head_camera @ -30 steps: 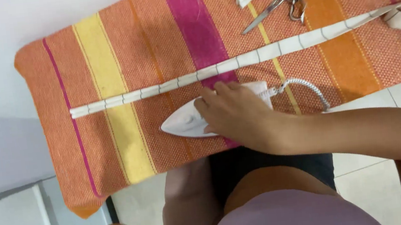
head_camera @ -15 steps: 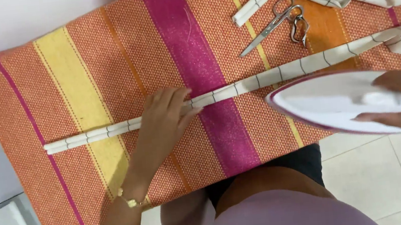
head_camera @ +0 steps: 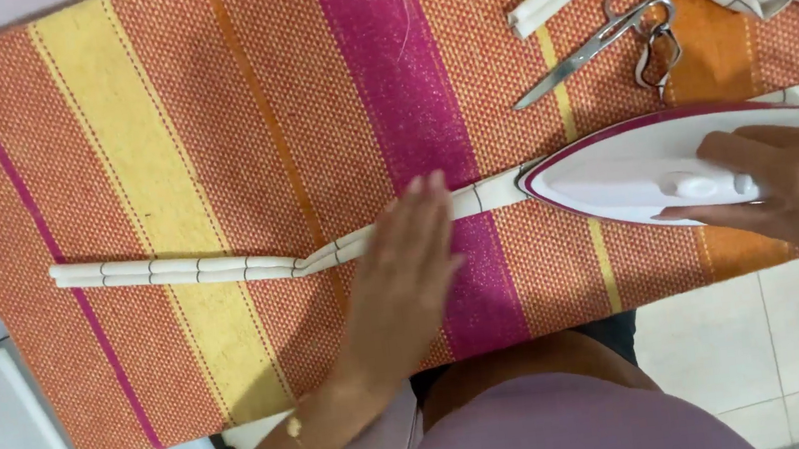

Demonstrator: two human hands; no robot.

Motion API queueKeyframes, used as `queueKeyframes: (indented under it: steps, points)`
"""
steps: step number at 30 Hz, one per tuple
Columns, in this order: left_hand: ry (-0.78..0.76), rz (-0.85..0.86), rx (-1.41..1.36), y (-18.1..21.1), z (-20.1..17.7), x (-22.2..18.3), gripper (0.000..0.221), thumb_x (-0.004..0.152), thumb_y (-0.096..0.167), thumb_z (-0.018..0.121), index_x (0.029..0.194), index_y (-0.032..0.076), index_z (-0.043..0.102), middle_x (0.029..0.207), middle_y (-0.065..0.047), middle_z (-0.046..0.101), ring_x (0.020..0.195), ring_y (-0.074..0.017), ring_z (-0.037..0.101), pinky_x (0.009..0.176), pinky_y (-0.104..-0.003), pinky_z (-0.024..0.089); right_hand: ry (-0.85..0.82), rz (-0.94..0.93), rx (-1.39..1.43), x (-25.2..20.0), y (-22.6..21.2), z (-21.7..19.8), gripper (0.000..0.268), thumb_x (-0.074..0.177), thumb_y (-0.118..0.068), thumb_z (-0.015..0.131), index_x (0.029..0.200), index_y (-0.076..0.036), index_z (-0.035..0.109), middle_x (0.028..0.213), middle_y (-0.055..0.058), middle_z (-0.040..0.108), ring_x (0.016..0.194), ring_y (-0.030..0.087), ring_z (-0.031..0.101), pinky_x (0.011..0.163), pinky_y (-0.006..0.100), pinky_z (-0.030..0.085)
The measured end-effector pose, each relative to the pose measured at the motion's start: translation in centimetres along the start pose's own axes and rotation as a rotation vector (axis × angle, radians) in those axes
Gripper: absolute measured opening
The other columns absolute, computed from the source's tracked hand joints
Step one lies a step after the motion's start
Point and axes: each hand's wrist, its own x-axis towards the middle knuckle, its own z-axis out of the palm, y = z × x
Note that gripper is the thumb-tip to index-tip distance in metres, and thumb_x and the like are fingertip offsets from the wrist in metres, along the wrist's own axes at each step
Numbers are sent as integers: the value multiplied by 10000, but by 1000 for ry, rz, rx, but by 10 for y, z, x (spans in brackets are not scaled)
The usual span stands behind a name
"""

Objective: Folding and ironing thin strips of fabric to create straps or piping on an ironing board.

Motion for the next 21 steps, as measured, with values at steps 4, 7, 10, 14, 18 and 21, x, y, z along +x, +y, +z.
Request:
queueKeyframes:
  steps: [4, 7, 10, 14, 18, 21]
  points:
    - [-29, -7, 321, 42, 32, 1, 954, 1150, 711, 494, 1722, -20, 275, 1801, -190, 225, 1675, -336, 183, 1389, -495, 189, -149, 41, 64, -9, 9, 10, 551, 849, -676, 817, 1042, -184, 666, 773, -10, 693, 653, 136, 664, 665, 302, 572]
    - [20, -34, 234, 48, 44, -3, 955, 1112, 735, 496, 1694, -10, 362, 1764, -201, 352, 1651, -353, 314, 1369, -522, 275, -261, 50, 0, -11, 12, 9, 564, 842, -693, 781, 1093, -212, 629, 814, -29, 699, 699, 113, 695, 769, 277, 628]
    - [37, -38, 219, 50, 47, -3, 961, 1118, 762, 366, 1691, -10, 362, 1758, -204, 363, 1647, -357, 322, 1365, -536, 283, -216, -189, -168, -19, 26, 18, 526, 853, -413, 791, 1318, -398, 544, 1031, 11, 664, 849, 149, 720, 851, 302, 658]
    - [-4, -47, 319, 35, 42, 11, 982, 1146, 795, 392, 1729, 11, 291, 1795, -176, 273, 1671, -324, 245, 1378, -511, 242, -232, -437, -531, -33, 37, 30, 1038, 904, -143, 766, 1655, -628, 239, 1317, 43, 573, 1109, 112, 716, 963, 261, 635]
    - [18, -10, 263, 33, 42, 5, 966, 1142, 779, 391, 1718, 6, 325, 1787, -182, 293, 1666, -344, 267, 1371, -543, 242, -82, -9, 24, -11, 13, 8, 512, 902, -567, 834, 1110, -119, 699, 975, 32, 732, 903, 130, 756, 988, 305, 654]
    - [13, -10, 209, 29, 42, 7, 925, 1147, 737, 371, 1716, 9, 318, 1793, -167, 287, 1672, -321, 259, 1377, -536, 238, -64, -53, -26, -8, 11, 1, 624, 813, -788, 824, 976, -200, 694, 877, 0, 773, 773, 152, 740, 754, 314, 621]
